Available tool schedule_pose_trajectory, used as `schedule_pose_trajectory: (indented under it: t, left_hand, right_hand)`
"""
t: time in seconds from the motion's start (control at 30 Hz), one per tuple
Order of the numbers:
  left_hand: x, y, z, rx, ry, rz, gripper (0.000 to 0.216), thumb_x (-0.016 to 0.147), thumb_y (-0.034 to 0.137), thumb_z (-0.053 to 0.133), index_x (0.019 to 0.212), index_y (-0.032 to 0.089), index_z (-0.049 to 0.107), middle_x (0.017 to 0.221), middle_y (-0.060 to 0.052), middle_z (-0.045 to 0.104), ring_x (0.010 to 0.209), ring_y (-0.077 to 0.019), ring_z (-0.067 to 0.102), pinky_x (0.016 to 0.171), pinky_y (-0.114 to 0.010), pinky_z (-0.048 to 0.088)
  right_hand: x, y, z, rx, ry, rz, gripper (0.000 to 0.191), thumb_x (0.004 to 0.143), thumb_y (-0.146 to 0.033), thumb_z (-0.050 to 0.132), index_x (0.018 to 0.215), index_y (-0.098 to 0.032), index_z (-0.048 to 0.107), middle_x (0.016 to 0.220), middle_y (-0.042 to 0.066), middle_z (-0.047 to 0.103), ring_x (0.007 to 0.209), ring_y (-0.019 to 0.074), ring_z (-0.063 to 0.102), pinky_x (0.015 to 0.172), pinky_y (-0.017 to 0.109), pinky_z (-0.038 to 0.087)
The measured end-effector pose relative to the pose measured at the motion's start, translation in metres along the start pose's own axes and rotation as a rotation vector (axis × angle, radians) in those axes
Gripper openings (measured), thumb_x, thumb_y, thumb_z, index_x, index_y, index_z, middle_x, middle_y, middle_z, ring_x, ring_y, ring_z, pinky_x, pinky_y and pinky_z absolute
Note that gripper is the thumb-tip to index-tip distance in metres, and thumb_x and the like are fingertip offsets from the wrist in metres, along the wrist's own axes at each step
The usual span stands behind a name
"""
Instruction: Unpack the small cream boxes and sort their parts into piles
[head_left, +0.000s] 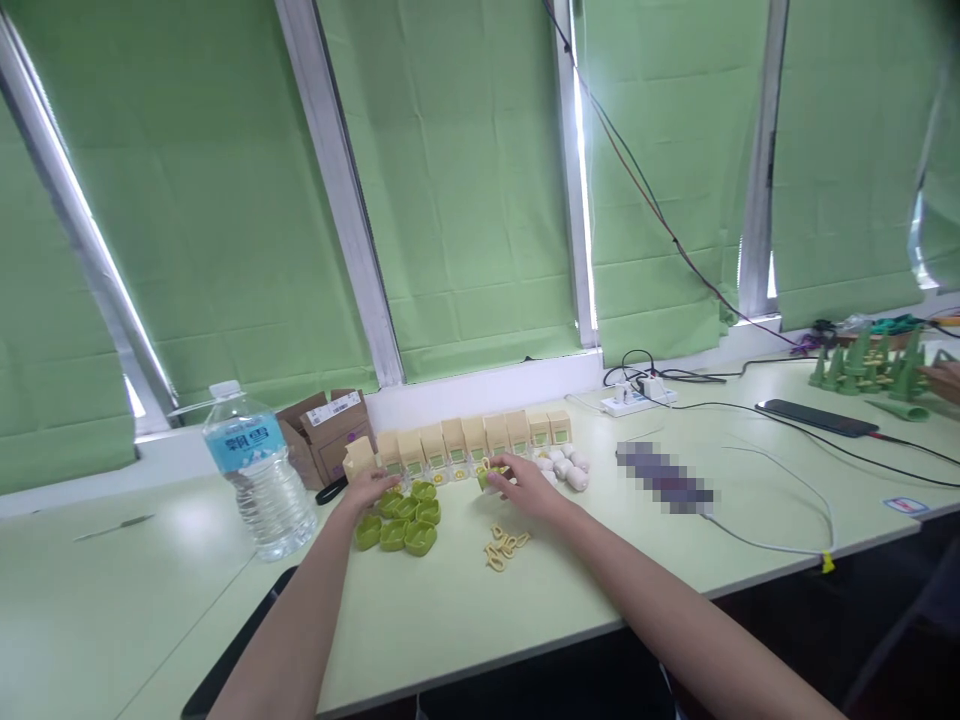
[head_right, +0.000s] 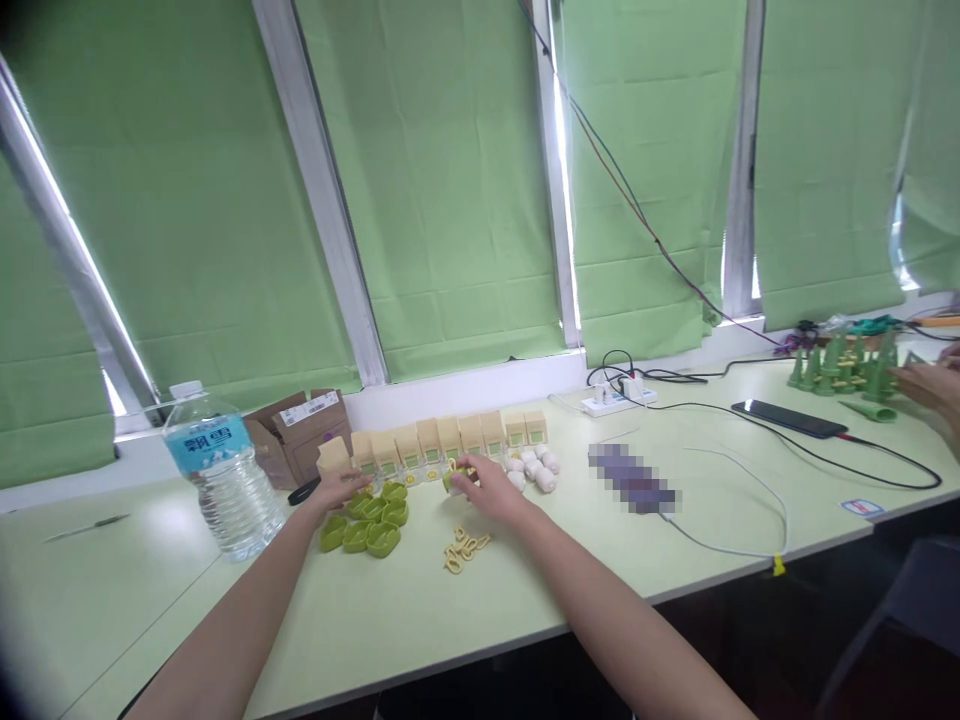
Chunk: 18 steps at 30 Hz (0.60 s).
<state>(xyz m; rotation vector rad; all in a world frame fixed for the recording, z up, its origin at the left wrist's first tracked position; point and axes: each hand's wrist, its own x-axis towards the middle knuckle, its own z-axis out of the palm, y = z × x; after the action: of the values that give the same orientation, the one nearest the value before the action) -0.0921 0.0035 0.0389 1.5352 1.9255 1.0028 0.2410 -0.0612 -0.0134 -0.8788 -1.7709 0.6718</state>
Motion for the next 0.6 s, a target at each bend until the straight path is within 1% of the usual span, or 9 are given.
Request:
schedule_pose_trajectory:
  t: [0.03, 0.1, 0.17, 0.23, 0.27, 0.33, 0.43, 0.5, 0.6]
  left_hand:
    - [0.001, 0.002, 0.0, 0.03, 0.016, 0.018, 0.052, 0.047, 0.048, 0.083, 0.085, 0.017, 0.063, 0.104, -0.018, 0.07, 0.101, -0.0375, 0.065, 0.073, -0.039, 0.051]
    - [0.0, 0.009, 0.001, 0.113, 0.104, 0.1, 0.045, 0.052, 0.043, 0.08, 0.085, 0.018, 0.063, 0.102, -0.017, 0.069, 0.105, -0.0388, 0.063, 0.08, -0.042, 0.05]
    - [-0.006, 0.024, 0.005, 0.191, 0.22, 0.239, 0.04, 0.059, 0.038, 0.075, 0.092, 0.019, 0.064, 0.105, -0.016, 0.067, 0.109, -0.0379, 0.061, 0.087, -0.043, 0.048]
    - [-0.019, 0.045, 0.016, 0.21, 0.265, 0.4, 0.036, 0.068, 0.034, 0.067, 0.101, 0.02, 0.064, 0.11, -0.014, 0.064, 0.104, -0.0331, 0.062, 0.09, -0.043, 0.046]
    - [-0.028, 0.058, 0.024, 0.18, 0.233, 0.486, 0.031, 0.073, 0.033, 0.062, 0.101, 0.02, 0.064, 0.108, -0.013, 0.064, 0.098, -0.0294, 0.062, 0.089, -0.042, 0.047]
    - [-0.049, 0.084, 0.045, 0.068, 0.112, 0.614, 0.023, 0.079, 0.034, 0.058, 0.097, 0.021, 0.065, 0.099, -0.01, 0.065, 0.085, -0.0237, 0.061, 0.084, -0.038, 0.048]
    - [-0.079, 0.112, 0.085, -0.031, -0.054, 0.747, 0.02, 0.083, 0.035, 0.056, 0.094, 0.021, 0.066, 0.092, -0.008, 0.065, 0.08, -0.0219, 0.06, 0.079, -0.036, 0.048]
    - [-0.096, 0.117, 0.11, -0.087, -0.124, 0.789, 0.019, 0.084, 0.036, 0.057, 0.092, 0.022, 0.067, 0.092, -0.008, 0.066, 0.08, -0.0214, 0.06, 0.08, -0.036, 0.047]
    - [-0.11, 0.107, 0.136, -0.243, -0.098, 0.784, 0.024, 0.086, 0.038, 0.057, 0.102, 0.023, 0.067, 0.101, -0.009, 0.067, 0.088, -0.0224, 0.062, 0.085, -0.036, 0.047]
  right_hand:
    - [0.0, -0.001, 0.0, -0.026, 0.011, -0.015, 0.036, 0.092, -0.05, 0.053, 0.113, -0.021, 0.062, 0.109, 0.01, 0.066, 0.087, 0.0202, 0.065, 0.068, 0.033, 0.057]
    - [0.001, -0.003, -0.001, -0.079, 0.032, -0.039, 0.033, 0.093, -0.046, 0.054, 0.112, -0.021, 0.064, 0.108, 0.009, 0.067, 0.09, 0.0212, 0.065, 0.076, 0.035, 0.055]
    - [0.001, -0.004, -0.001, -0.118, 0.058, -0.047, 0.031, 0.092, -0.043, 0.056, 0.113, -0.021, 0.064, 0.109, 0.009, 0.068, 0.094, 0.0219, 0.064, 0.082, 0.037, 0.053]
    - [0.002, -0.004, -0.001, -0.124, 0.081, -0.04, 0.032, 0.091, -0.042, 0.058, 0.116, -0.022, 0.063, 0.111, 0.009, 0.067, 0.096, 0.022, 0.064, 0.085, 0.037, 0.051]
    - [0.002, -0.003, -0.001, -0.116, 0.09, -0.035, 0.033, 0.09, -0.041, 0.059, 0.117, -0.022, 0.062, 0.112, 0.009, 0.067, 0.097, 0.0219, 0.064, 0.085, 0.037, 0.05]
    - [0.002, -0.003, -0.002, -0.096, 0.112, -0.025, 0.034, 0.09, -0.042, 0.059, 0.118, -0.022, 0.061, 0.114, 0.009, 0.067, 0.097, 0.0215, 0.063, 0.085, 0.036, 0.05]
    - [0.002, -0.004, -0.004, -0.081, 0.153, -0.014, 0.037, 0.089, -0.043, 0.06, 0.119, -0.023, 0.059, 0.117, 0.008, 0.066, 0.096, 0.021, 0.064, 0.084, 0.036, 0.051]
    - [0.002, -0.007, -0.006, -0.066, 0.181, -0.012, 0.038, 0.089, -0.043, 0.06, 0.121, -0.023, 0.057, 0.117, 0.009, 0.067, 0.096, 0.0206, 0.064, 0.083, 0.036, 0.051]
    - [0.001, -0.011, -0.009, -0.05, 0.202, -0.024, 0.035, 0.09, -0.041, 0.059, 0.12, -0.022, 0.056, 0.115, 0.009, 0.067, 0.101, 0.0208, 0.063, 0.085, 0.036, 0.051]
